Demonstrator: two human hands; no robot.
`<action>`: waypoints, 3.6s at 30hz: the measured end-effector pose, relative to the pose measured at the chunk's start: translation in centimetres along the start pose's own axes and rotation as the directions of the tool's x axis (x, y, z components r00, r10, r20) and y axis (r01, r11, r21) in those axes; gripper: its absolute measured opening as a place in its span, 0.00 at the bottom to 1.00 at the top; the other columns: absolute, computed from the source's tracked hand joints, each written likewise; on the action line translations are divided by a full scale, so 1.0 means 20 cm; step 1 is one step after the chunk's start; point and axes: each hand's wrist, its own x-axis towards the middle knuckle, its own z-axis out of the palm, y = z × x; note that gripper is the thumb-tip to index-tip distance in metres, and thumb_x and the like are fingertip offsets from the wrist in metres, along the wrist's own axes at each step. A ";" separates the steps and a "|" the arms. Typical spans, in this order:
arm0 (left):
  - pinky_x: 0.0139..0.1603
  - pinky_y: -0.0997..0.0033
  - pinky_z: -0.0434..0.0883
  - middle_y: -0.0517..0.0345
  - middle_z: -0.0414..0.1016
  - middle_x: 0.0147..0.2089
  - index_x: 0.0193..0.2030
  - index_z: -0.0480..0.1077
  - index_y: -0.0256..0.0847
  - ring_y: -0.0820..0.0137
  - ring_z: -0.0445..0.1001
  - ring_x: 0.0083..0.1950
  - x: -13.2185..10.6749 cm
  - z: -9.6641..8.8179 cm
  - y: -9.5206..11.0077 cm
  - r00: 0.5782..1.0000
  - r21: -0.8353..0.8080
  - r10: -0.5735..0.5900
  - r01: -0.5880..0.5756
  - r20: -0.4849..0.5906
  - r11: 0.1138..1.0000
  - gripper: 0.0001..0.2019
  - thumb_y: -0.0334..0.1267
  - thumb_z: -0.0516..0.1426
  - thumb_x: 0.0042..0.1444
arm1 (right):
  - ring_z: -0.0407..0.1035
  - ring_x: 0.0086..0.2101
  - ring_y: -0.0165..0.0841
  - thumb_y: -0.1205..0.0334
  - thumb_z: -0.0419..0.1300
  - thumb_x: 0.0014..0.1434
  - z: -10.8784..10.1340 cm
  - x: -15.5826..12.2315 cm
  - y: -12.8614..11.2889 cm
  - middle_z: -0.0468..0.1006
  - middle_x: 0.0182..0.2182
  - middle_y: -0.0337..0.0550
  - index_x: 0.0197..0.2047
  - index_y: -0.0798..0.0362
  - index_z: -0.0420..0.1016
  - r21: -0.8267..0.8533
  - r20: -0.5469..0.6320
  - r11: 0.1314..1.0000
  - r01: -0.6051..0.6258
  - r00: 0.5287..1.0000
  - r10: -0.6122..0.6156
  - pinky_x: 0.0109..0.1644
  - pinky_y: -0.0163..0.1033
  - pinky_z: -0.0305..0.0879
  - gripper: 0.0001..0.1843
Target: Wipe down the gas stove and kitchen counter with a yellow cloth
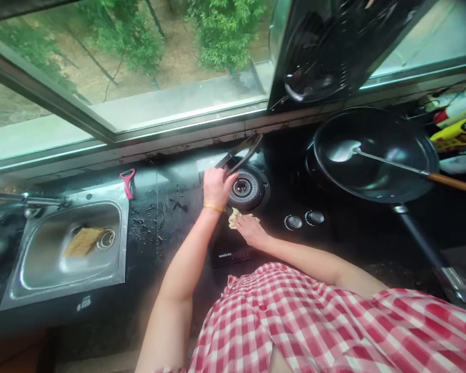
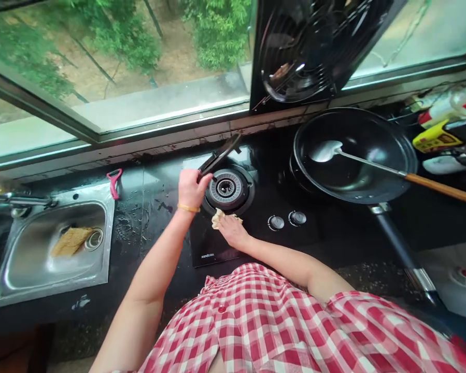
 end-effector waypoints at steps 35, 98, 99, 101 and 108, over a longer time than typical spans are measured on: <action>0.47 0.60 0.63 0.47 0.73 0.40 0.40 0.72 0.39 0.61 0.68 0.42 -0.71 0.49 -0.13 0.953 0.194 0.253 -0.284 0.170 0.939 0.16 0.51 0.57 0.57 | 0.70 0.46 0.43 0.58 0.52 0.54 -0.47 -0.37 0.66 0.75 0.45 0.53 0.43 0.56 0.76 0.693 -0.413 0.597 -0.403 0.457 0.788 0.53 0.52 0.66 0.18; 0.56 0.57 0.63 0.48 0.72 0.46 0.41 0.72 0.40 0.63 0.69 0.52 -1.63 -0.04 -0.02 0.963 -0.034 -0.262 0.260 -0.067 0.965 0.13 0.41 0.47 0.62 | 0.61 0.59 0.41 0.70 0.48 0.54 -0.12 -0.79 0.15 0.72 0.56 0.50 0.57 0.55 0.72 0.271 -0.463 0.901 -0.339 0.775 0.430 0.63 0.51 0.56 0.27; 0.56 0.58 0.64 0.48 0.72 0.46 0.41 0.72 0.41 0.63 0.69 0.52 -1.66 -0.05 -0.03 0.954 -0.025 -0.290 0.289 -0.077 0.957 0.13 0.41 0.47 0.62 | 0.59 0.61 0.43 0.70 0.48 0.53 -0.13 -0.87 0.22 0.70 0.58 0.53 0.59 0.57 0.70 0.217 -0.444 0.889 -0.404 0.770 0.458 0.64 0.53 0.55 0.30; 0.55 0.58 0.64 0.49 0.73 0.46 0.40 0.72 0.41 0.64 0.70 0.52 -1.75 -0.09 -0.05 0.931 -0.007 -0.357 0.358 -0.079 0.934 0.13 0.41 0.48 0.62 | 0.52 0.64 0.50 0.68 0.50 0.53 -0.09 -0.99 0.29 0.61 0.63 0.59 0.63 0.61 0.65 0.097 -0.381 0.869 -0.486 0.788 0.484 0.64 0.59 0.52 0.33; 0.55 0.57 0.65 0.48 0.72 0.46 0.41 0.72 0.40 0.63 0.70 0.52 -2.08 -0.20 -0.17 0.836 0.004 -0.535 0.540 -0.124 0.842 0.13 0.40 0.47 0.63 | 0.43 0.67 0.50 0.69 0.51 0.52 0.23 -0.78 -0.09 0.53 0.67 0.62 0.66 0.61 0.60 -0.022 -0.191 0.979 -0.204 0.962 0.196 0.65 0.60 0.49 0.36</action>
